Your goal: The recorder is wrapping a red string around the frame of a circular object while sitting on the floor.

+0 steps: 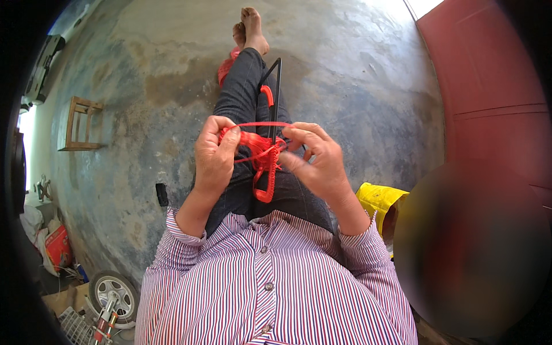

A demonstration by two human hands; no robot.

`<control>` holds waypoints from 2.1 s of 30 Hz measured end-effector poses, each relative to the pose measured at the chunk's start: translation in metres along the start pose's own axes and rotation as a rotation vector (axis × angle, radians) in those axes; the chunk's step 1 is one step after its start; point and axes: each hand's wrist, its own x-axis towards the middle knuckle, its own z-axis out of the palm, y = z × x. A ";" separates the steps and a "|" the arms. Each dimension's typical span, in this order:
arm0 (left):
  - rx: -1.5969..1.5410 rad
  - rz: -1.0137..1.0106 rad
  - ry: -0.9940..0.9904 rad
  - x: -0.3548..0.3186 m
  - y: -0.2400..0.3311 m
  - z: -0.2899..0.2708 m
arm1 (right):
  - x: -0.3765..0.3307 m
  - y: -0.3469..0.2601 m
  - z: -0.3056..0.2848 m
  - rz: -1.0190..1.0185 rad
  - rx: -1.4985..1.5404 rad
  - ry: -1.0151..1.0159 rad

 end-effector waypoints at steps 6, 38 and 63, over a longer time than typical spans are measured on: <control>-0.700 -0.519 -0.350 -0.004 0.038 0.018 | 0.000 -0.002 -0.010 -0.290 0.036 0.071; -0.711 -0.770 -0.332 0.008 -0.061 0.040 | -0.005 0.024 -0.065 0.123 0.746 0.263; -0.959 -0.334 -0.362 0.000 0.034 0.012 | -0.029 0.034 0.000 0.387 1.122 -0.363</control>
